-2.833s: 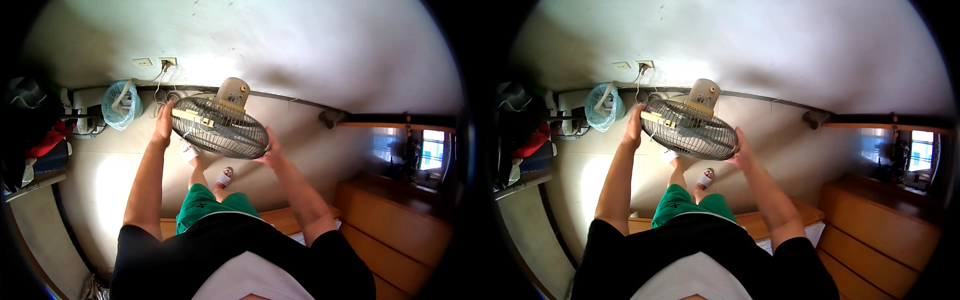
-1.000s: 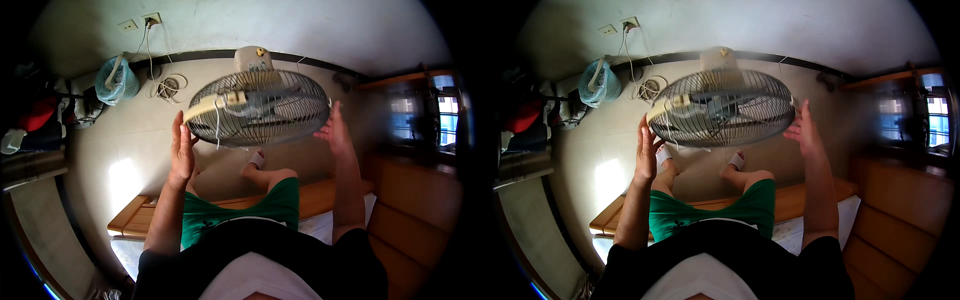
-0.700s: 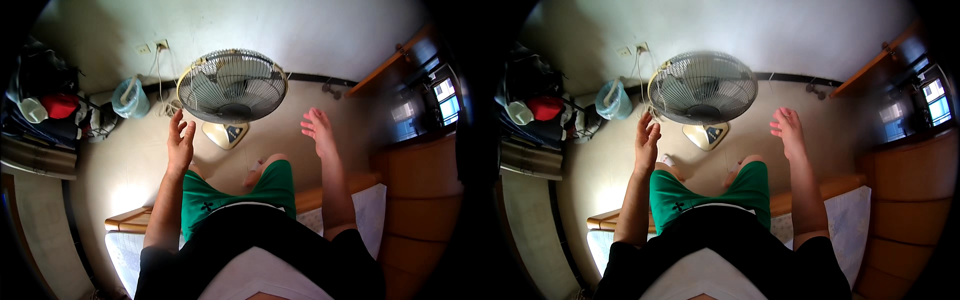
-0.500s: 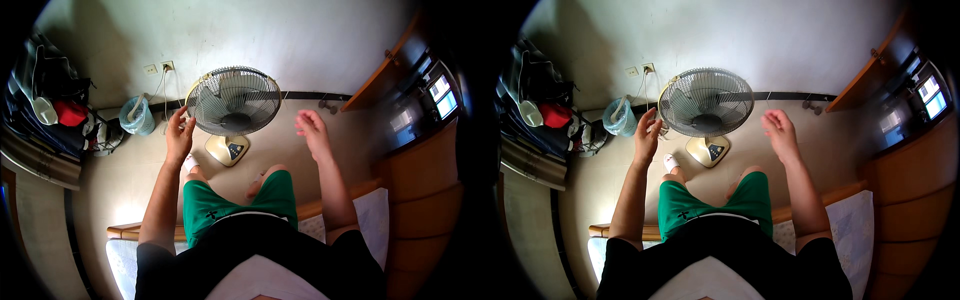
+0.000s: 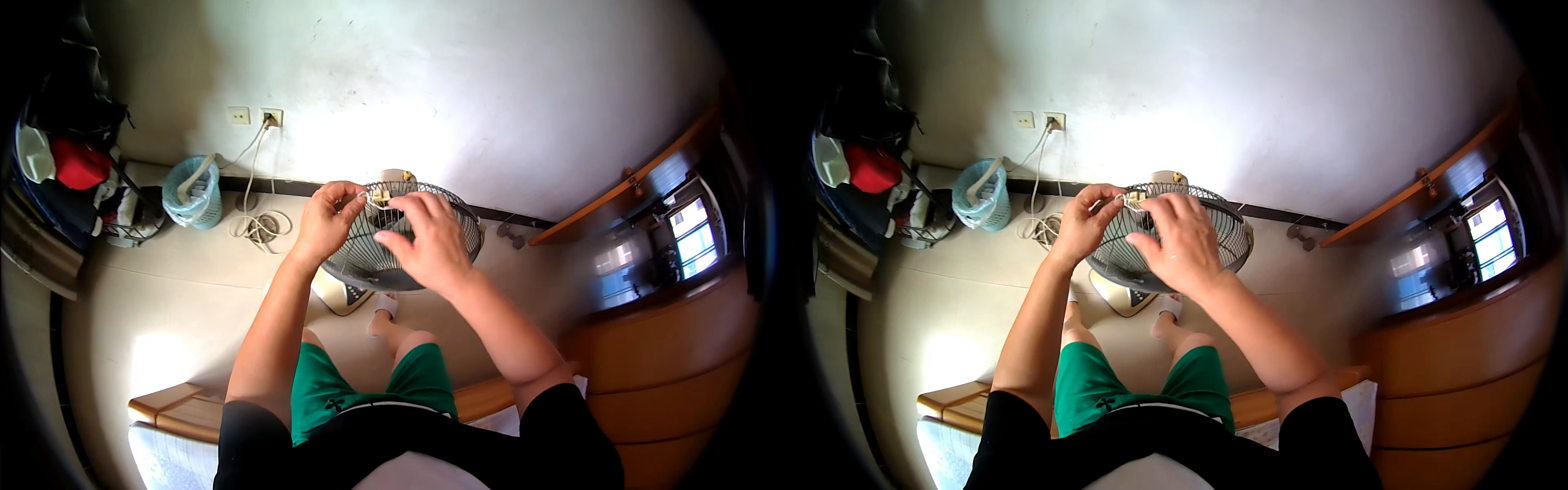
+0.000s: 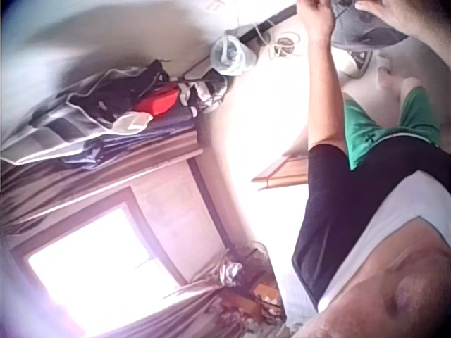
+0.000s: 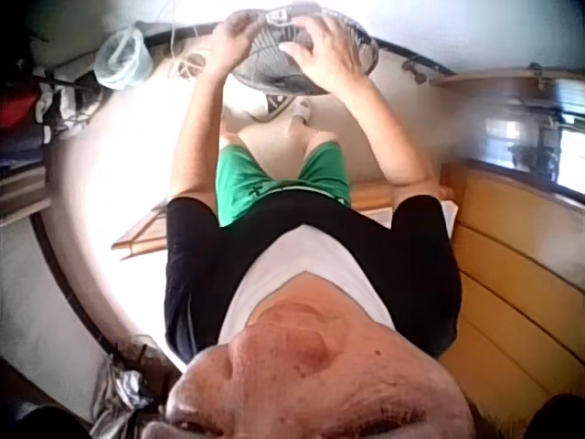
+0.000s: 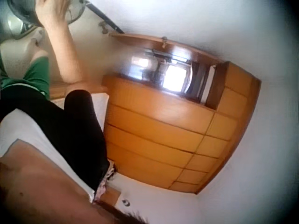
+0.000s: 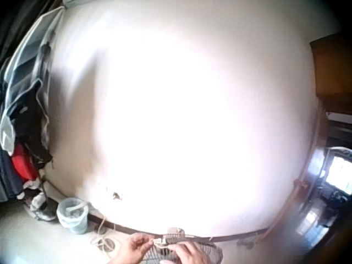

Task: The person attaches the front metal grill of a desk fan by hand, aligning the edges and securing the locking clips.

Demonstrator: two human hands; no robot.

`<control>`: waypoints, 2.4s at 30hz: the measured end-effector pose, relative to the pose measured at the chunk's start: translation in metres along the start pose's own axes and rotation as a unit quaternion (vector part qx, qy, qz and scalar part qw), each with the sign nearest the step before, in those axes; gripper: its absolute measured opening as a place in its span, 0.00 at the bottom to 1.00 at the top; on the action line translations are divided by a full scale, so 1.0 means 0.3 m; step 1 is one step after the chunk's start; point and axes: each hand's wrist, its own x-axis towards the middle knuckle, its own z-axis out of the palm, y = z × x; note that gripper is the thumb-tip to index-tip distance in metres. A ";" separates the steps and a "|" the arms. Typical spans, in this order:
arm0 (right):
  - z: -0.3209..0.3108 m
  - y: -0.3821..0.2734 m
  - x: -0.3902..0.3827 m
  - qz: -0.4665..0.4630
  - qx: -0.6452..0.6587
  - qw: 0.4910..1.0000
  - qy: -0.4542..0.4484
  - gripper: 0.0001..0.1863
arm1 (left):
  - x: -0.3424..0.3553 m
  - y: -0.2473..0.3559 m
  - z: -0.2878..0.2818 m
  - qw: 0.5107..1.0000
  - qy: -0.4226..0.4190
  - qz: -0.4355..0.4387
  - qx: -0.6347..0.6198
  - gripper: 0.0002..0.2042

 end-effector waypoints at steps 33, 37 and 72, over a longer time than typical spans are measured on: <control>0.080 0.052 0.109 -0.020 0.040 0.999 -0.020 0.03 | 0.011 0.100 -0.022 0.967 0.058 0.123 0.217 0.04; 0.088 0.060 0.080 -0.059 -0.001 0.998 -0.009 0.04 | 0.025 0.125 -0.027 0.968 0.037 0.116 0.219 0.03; 0.098 0.175 0.065 0.015 -0.059 0.997 0.051 0.12 | 0.298 0.272 -0.079 0.854 -0.382 -0.081 0.344 0.09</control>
